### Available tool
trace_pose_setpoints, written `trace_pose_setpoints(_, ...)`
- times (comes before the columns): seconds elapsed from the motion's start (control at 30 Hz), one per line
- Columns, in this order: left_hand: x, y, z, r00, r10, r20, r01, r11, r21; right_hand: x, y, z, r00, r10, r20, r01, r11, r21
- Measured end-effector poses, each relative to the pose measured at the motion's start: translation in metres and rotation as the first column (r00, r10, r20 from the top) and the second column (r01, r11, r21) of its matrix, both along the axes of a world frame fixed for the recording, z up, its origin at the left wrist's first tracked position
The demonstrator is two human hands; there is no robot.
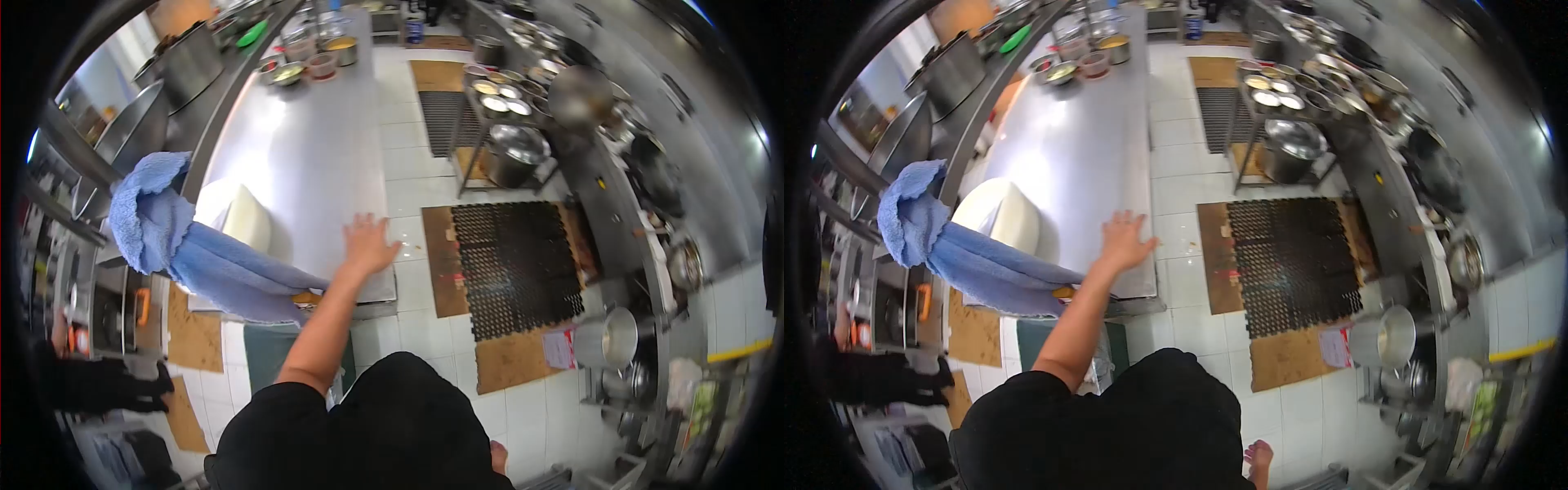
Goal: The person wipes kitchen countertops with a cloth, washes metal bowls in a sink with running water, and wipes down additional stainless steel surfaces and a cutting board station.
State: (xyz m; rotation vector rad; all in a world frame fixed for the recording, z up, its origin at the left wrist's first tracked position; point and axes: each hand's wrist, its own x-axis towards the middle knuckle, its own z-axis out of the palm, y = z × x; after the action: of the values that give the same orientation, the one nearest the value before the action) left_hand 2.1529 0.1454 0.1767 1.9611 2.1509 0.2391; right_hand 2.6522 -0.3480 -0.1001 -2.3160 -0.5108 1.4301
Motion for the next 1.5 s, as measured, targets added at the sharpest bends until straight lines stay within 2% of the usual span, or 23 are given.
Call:
trace_pose_setpoints(0.03,0.008,0.007,-0.004,1.0,-0.008,0.001,0.008,0.999,-0.043,-0.004,0.044,0.043,0.995,-0.096,-0.016,0.096,0.995,-0.001)
trace_pose_setpoints(0.17,0.032,0.038,-0.014,0.998,0.041,0.042,-0.029,0.967,-0.254,0.032,0.149,0.047,0.99,-0.116,-0.081,0.114,0.993,-0.025)
trace_pose_setpoints(0.3,0.03,0.087,-0.044,0.992,0.117,-0.047,-0.126,0.935,-0.333,0.056,0.247,0.02,0.984,0.162,-0.078,-0.16,0.987,0.03)
trace_pose_setpoints(0.33,0.029,0.103,-0.049,0.99,0.131,-0.051,-0.14,0.934,-0.33,0.078,0.259,-0.021,0.941,0.338,-0.008,-0.337,0.939,0.072)
trace_pose_setpoints(0.4,0.019,0.131,-0.056,0.962,0.26,-0.081,-0.272,0.918,-0.287,0.139,0.268,-0.126,0.714,0.649,0.262,-0.698,0.69,0.193)
trace_pose_setpoints(0.47,0.013,0.158,-0.059,0.926,0.348,-0.145,-0.375,0.888,-0.265,0.147,0.328,-0.114,0.642,0.732,0.228,-0.762,0.642,0.084)
trace_pose_setpoints(0.53,0.006,0.19,-0.049,0.871,0.491,-0.016,-0.446,0.775,-0.449,0.162,0.391,-0.108,0.578,0.787,0.214,-0.811,0.584,0.043)
trace_pose_setpoints(0.57,0.006,0.202,-0.05,0.86,0.509,-0.042,-0.478,0.773,-0.416,0.174,0.422,-0.108,0.532,0.816,0.226,-0.842,0.537,0.041)
trace_pose_setpoints(0.63,0.004,0.225,-0.05,0.838,0.542,-0.059,-0.523,0.767,-0.371,0.201,0.496,-0.113,0.364,0.871,0.331,-0.931,0.351,0.1)
trace_pose_setpoints(0.67,0.001,0.233,-0.049,0.818,0.573,-0.054,-0.546,0.743,-0.387,0.218,0.538,-0.12,0.217,0.868,0.447,-0.975,0.174,0.136)
trace_pose_setpoints(0.7,-0.002,0.239,-0.048,0.795,0.604,-0.053,-0.57,0.714,-0.407,0.235,0.591,-0.126,-0.004,0.707,0.707,-0.977,-0.153,0.147)
trace_pose_setpoints(0.77,-0.003,0.248,-0.04,0.78,0.62,-0.079,-0.591,0.691,-0.417,0.23,0.726,-0.081,-0.468,0.756,0.458,-0.873,-0.476,-0.106)
trace_pose_setpoints(0.8,-0.003,0.254,-0.037,0.777,0.621,-0.102,-0.598,0.677,-0.429,0.197,0.774,-0.049,0.133,0.985,0.114,-0.985,0.144,-0.095)
trace_pose_setpoints(0.83,-0.005,0.261,-0.035,0.767,0.634,-0.097,-0.608,0.67,-0.426,0.149,0.826,0.006,0.796,0.605,0.025,-0.597,0.791,-0.135)
trace_pose_setpoints(0.87,-0.008,0.268,-0.035,0.755,0.649,-0.094,-0.614,0.65,-0.448,0.135,0.876,-0.003,0.802,0.596,0.036,-0.596,0.803,-0.017)
trace_pose_setpoints(0.97,-0.033,0.301,-0.035,0.742,0.661,-0.109,-0.615,0.607,-0.504,0.055,1.017,0.017,0.709,0.697,0.106,-0.705,0.695,0.142)
trace_pose_setpoints(1.03,-0.054,0.333,-0.033,0.745,0.655,-0.125,-0.605,0.586,-0.539,0.016,1.106,-0.063,0.617,0.737,0.275,-0.775,0.51,0.372)
trace_pose_setpoints(1.1,-0.078,0.377,-0.026,0.628,0.769,-0.12,-0.751,0.56,-0.35,-0.077,1.153,-0.006,0.476,0.82,0.318,-0.847,0.33,0.417)
trace_pose_setpoints(1.17,-0.105,0.432,-0.002,0.609,0.789,-0.078,-0.762,0.555,-0.333,-0.165,1.185,0.054,0.347,0.899,0.266,-0.905,0.247,0.346)
trace_pose_setpoints(1.3,-0.176,0.555,0.031,0.583,0.804,0.118,-0.779,0.594,-0.199,-0.276,1.249,0.079,-0.015,0.977,0.212,-0.98,-0.056,0.19)
trace_pose_setpoints(1.37,-0.208,0.611,0.045,0.583,0.789,0.197,-0.78,0.61,-0.136,-0.312,1.286,0.078,-0.173,0.984,0.051,-0.98,-0.177,0.095)
trace_pose_setpoints(1.43,-0.237,0.665,0.062,0.599,0.731,0.328,-0.78,0.626,0.028,-0.329,1.328,0.049,-0.231,0.964,0.135,-0.966,-0.243,0.086)
trace_pose_setpoints(1.5,-0.261,0.713,0.081,0.614,0.695,0.374,-0.765,0.641,0.064,-0.349,1.369,0.05,-0.285,0.936,0.206,-0.949,-0.305,0.076)
